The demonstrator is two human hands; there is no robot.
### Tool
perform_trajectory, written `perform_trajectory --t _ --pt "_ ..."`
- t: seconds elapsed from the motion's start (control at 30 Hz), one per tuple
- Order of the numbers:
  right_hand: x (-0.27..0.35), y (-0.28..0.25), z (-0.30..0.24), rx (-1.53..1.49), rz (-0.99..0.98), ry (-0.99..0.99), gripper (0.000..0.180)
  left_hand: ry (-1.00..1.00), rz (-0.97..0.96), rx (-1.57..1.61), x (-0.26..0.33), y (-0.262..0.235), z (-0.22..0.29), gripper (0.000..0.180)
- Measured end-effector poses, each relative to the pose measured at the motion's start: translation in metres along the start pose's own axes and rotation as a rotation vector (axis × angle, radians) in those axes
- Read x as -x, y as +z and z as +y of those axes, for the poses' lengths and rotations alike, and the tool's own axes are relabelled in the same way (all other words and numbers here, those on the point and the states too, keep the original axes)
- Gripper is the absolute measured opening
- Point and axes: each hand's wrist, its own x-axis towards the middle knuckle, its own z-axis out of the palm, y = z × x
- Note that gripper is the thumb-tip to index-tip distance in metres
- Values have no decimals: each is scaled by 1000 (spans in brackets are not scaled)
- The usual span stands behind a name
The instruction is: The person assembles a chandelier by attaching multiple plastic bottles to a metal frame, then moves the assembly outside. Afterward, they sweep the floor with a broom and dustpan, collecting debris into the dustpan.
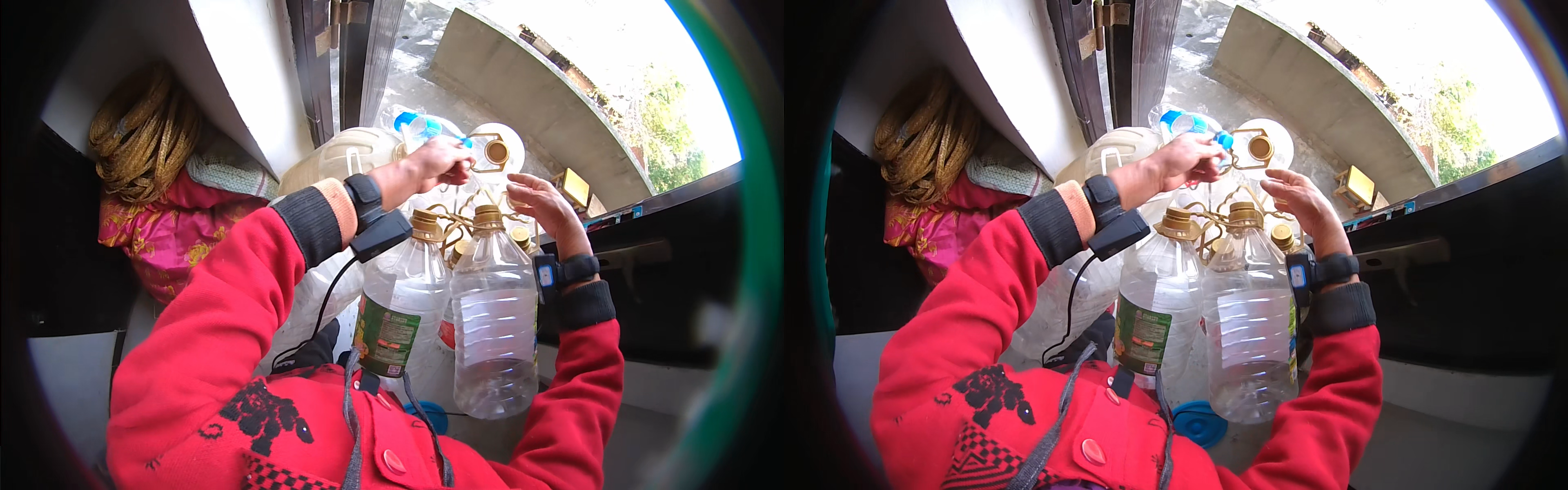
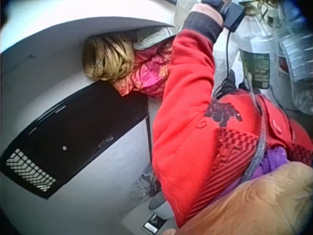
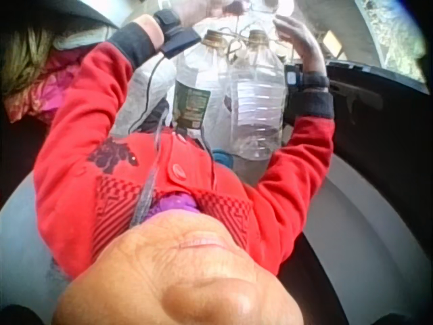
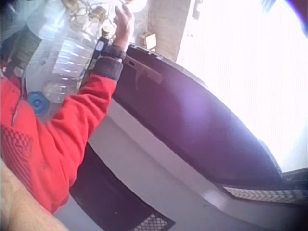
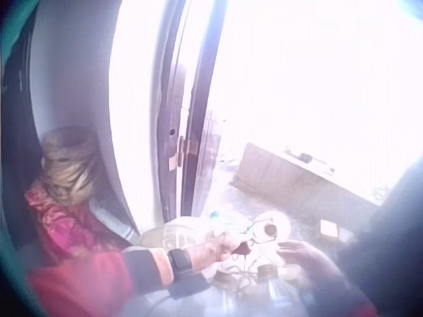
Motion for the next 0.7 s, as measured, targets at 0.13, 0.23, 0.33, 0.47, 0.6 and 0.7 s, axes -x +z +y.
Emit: perform_trajectory --t 0.13,0.23,0.33,0.47,0.6,0.7 --pt "41 -3 -16 81 -13 -25 52 -99 60 -48 -22 34 -11 12" --pt "56 -12 -24 144 -78 -145 47 -117 207 -27 -36 26 -32 13" --pt "64 -16 -13 -22 -66 -162 45 -122 262 -59 -56 13 -48 14" --pt "70 -20 10 -164 38 -75 38 -46 125 -129 -97 4 -30 12" --pt "75 -22 16 -260 29 -69 40 54 164 -336 -106 -29 0 24" --pt "79 -12 16 -256 29 -41 40 -5 288 -568 -80 -67 5 30"
